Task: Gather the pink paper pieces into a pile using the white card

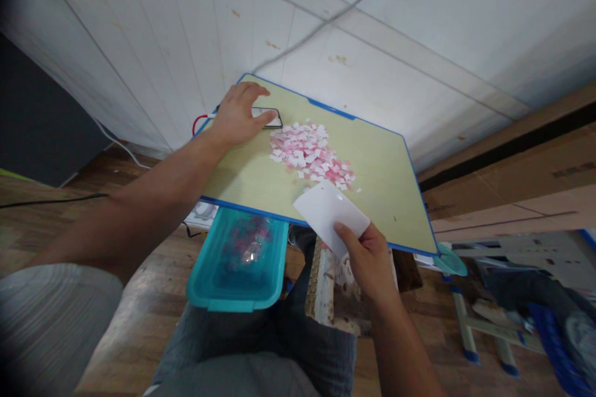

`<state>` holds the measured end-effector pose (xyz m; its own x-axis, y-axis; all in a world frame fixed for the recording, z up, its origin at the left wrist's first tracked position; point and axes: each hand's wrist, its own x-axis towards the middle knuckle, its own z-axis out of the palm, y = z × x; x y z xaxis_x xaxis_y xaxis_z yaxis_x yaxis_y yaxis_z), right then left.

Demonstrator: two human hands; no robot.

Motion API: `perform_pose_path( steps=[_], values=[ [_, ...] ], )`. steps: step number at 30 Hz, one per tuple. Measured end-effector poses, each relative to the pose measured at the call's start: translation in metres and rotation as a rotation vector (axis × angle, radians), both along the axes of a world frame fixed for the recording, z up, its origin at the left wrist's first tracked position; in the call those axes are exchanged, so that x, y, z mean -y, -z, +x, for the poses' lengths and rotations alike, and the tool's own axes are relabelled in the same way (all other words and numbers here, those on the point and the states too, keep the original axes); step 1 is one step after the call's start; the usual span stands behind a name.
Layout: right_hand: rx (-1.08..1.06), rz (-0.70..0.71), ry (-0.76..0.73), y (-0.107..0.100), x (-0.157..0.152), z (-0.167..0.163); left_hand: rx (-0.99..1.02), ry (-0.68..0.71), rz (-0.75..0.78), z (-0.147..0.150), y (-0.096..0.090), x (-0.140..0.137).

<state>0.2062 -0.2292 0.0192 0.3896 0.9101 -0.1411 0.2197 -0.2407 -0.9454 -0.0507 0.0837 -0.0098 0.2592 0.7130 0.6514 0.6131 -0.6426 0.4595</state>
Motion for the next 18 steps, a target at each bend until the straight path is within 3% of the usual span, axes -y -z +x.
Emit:
perform_pose_path(
  steps=[7, 14, 18],
  values=[
    [0.104, 0.061, -0.108, -0.013, -0.051, 0.0, -0.001, 0.011, 0.01, 0.0, -0.002, 0.004],
    [0.025, -0.002, -0.204, -0.012, -0.048, 0.0, -0.002, 0.013, 0.014, 0.0, -0.002, 0.006],
    [0.034, 0.062, -0.185, -0.014, -0.069, 0.002, -0.012, 0.0, 0.035, 0.001, -0.001, 0.006]
  ],
)
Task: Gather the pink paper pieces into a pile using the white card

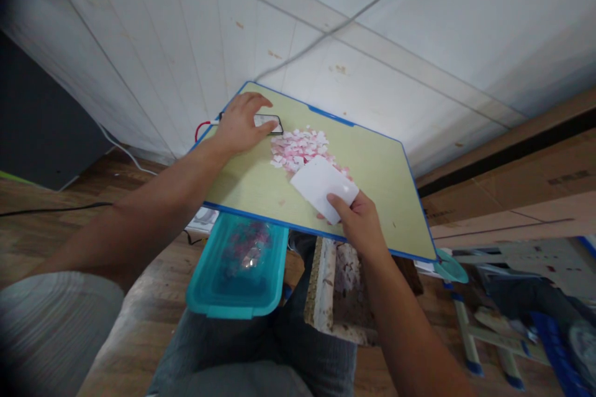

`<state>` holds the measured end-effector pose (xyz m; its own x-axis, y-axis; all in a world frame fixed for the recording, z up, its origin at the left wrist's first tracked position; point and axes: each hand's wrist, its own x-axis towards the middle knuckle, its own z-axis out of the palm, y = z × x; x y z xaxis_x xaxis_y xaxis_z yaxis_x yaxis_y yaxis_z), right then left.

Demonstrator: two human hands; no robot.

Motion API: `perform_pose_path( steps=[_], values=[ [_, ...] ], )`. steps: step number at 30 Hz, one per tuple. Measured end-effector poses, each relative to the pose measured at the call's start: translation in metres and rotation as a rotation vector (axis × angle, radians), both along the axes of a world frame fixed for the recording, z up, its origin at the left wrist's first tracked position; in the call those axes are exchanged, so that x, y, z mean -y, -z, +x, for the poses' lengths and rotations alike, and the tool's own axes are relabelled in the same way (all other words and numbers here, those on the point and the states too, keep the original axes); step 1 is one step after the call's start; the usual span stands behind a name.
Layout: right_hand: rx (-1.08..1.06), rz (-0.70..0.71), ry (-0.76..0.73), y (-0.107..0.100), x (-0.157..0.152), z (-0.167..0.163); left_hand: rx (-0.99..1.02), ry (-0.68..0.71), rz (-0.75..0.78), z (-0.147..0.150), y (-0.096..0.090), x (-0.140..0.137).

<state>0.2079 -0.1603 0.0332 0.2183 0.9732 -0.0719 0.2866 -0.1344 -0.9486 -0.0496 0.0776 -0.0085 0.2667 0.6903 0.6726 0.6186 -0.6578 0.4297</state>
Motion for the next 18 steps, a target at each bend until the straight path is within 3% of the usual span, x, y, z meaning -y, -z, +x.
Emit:
perform_pose_path(
  steps=[5, 11, 18],
  values=[
    [0.184, 0.068, -0.022, 0.002, -0.031, 0.003, -0.012, -0.013, -0.02, -0.001, -0.004, 0.004],
    [0.079, -0.021, -0.135, -0.006, -0.021, 0.004, -0.01, -0.014, -0.016, -0.001, -0.006, 0.004],
    [0.167, 0.089, -0.03, 0.004, -0.03, 0.004, -0.016, -0.019, -0.011, 0.001, -0.002, 0.003]
  ],
)
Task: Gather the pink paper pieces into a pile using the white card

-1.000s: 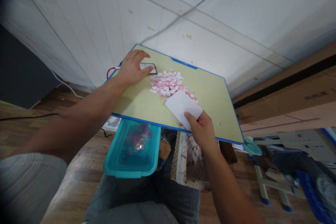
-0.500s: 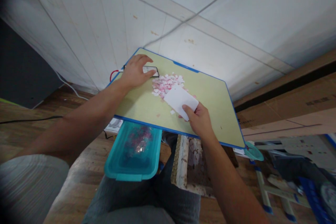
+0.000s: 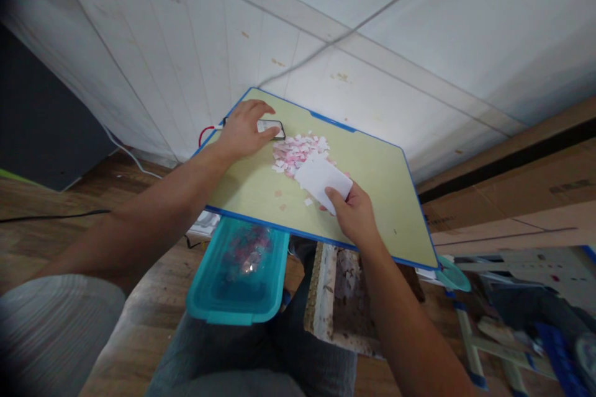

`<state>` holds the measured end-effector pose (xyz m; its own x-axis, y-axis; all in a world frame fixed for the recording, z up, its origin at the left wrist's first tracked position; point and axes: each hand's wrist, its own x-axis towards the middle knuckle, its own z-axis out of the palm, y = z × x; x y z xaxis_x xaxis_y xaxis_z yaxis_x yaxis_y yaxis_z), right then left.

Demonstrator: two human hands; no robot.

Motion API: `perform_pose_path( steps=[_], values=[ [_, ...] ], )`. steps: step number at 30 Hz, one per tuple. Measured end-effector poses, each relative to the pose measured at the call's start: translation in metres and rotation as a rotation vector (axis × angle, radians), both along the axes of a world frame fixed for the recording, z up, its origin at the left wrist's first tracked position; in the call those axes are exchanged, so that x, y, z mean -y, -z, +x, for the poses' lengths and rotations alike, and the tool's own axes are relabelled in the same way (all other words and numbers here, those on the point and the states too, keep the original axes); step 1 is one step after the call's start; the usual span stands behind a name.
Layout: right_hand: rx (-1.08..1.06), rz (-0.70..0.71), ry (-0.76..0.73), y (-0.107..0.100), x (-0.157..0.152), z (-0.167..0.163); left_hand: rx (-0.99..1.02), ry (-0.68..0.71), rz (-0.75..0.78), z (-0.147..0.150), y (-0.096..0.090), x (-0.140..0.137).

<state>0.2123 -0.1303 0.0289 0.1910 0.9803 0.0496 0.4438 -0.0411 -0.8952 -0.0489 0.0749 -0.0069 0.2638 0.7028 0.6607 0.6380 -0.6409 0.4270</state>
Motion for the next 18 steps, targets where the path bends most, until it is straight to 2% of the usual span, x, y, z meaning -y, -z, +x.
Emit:
perform_pose_path(
  steps=[5, 10, 13, 18],
  values=[
    [-0.029, -0.041, -0.065, 0.0, 0.004, 0.002, 0.0, -0.012, 0.012, -0.002, -0.002, 0.001],
    [-0.015, -0.01, -0.027, -0.002, -0.001, 0.003, 0.09, -0.079, -0.031, -0.012, 0.002, -0.008],
    [0.021, -0.028, -0.038, 0.0, -0.001, 0.003, 0.147, -0.162, -0.062, -0.022, 0.006, -0.014],
    [-0.005, -0.008, -0.032, -0.001, 0.001, 0.002, 0.081, -0.327, -0.152, -0.032, 0.002, -0.009]
  ],
)
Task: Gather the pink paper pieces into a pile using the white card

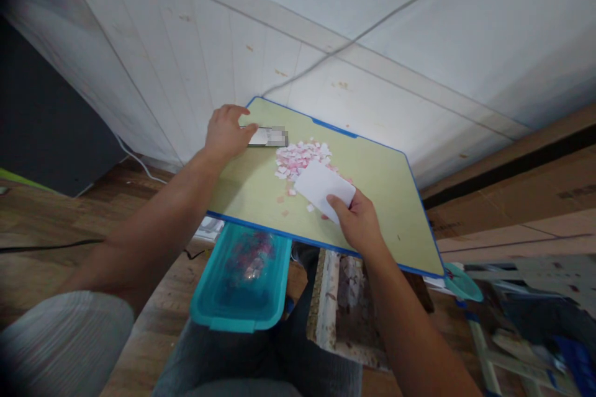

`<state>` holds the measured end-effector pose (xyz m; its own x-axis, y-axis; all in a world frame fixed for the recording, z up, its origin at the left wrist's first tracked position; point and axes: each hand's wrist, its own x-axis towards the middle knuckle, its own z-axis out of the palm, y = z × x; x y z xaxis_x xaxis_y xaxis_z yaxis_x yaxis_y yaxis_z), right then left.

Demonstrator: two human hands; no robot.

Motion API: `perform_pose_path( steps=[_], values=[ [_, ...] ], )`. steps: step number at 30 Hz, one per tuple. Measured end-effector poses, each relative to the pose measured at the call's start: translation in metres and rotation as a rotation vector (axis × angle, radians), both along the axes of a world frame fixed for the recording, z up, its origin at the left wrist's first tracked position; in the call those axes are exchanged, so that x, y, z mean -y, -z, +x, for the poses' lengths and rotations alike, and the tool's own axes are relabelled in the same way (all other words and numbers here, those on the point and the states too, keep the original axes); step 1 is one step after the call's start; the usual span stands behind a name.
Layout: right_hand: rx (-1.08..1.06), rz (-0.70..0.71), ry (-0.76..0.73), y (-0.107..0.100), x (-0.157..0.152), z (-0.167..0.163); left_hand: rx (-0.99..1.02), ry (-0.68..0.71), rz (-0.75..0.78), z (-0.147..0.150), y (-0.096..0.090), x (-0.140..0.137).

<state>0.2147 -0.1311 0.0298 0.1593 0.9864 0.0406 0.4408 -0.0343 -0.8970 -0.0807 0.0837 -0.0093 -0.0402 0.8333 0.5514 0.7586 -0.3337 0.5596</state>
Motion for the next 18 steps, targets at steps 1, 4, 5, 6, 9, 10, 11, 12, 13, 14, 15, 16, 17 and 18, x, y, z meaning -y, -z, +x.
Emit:
perform_pose_path(
  steps=[1, 4, 5, 6, 9, 10, 11, 12, 13, 14, 15, 16, 17, 18],
  values=[
    [-0.01, 0.0, -0.008, 0.0, -0.001, 0.0, -0.016, -0.004, -0.004, 0.001, -0.003, 0.004],
    [0.006, 0.004, -0.012, -0.001, -0.005, 0.003, -0.062, 0.064, 0.014, 0.005, -0.015, 0.025],
    [0.025, 0.02, 0.007, 0.0, -0.006, 0.004, -0.075, 0.108, 0.01, 0.007, -0.018, 0.035],
    [0.041, 0.036, 0.025, 0.0, -0.007, 0.005, -0.091, 0.164, -0.013, 0.008, -0.021, 0.045],
    [0.042, 0.034, 0.014, 0.002, -0.005, 0.007, -0.14, 0.352, -0.1, 0.006, -0.021, 0.08],
    [0.036, 0.022, -0.003, 0.003, -0.004, 0.007, -0.16, 0.401, -0.114, 0.005, -0.019, 0.091],
    [0.033, 0.02, -0.012, 0.004, -0.003, 0.007, -0.19, 0.44, -0.123, 0.003, -0.015, 0.1],
    [0.035, 0.028, -0.01, 0.005, -0.003, 0.008, -0.218, 0.457, -0.126, 0.001, -0.011, 0.108],
    [0.041, 0.046, 0.003, 0.007, -0.002, 0.008, -0.243, 0.466, -0.12, -0.001, -0.007, 0.115],
    [0.047, 0.063, 0.015, 0.008, -0.002, 0.008, -0.266, 0.482, -0.103, -0.002, -0.004, 0.12],
    [0.053, 0.073, 0.019, 0.01, -0.002, 0.009, -0.285, 0.501, -0.085, -0.003, -0.002, 0.123],
    [0.06, 0.074, 0.015, 0.011, -0.003, 0.009, -0.298, 0.516, -0.066, -0.004, -0.001, 0.125],
    [0.07, 0.072, 0.008, 0.011, -0.003, 0.01, -0.308, 0.528, -0.05, -0.004, 0.0, 0.126],
    [0.085, 0.073, 0.006, 0.012, -0.003, 0.01, -0.314, 0.532, -0.039, -0.004, 0.0, 0.127]
  ],
)
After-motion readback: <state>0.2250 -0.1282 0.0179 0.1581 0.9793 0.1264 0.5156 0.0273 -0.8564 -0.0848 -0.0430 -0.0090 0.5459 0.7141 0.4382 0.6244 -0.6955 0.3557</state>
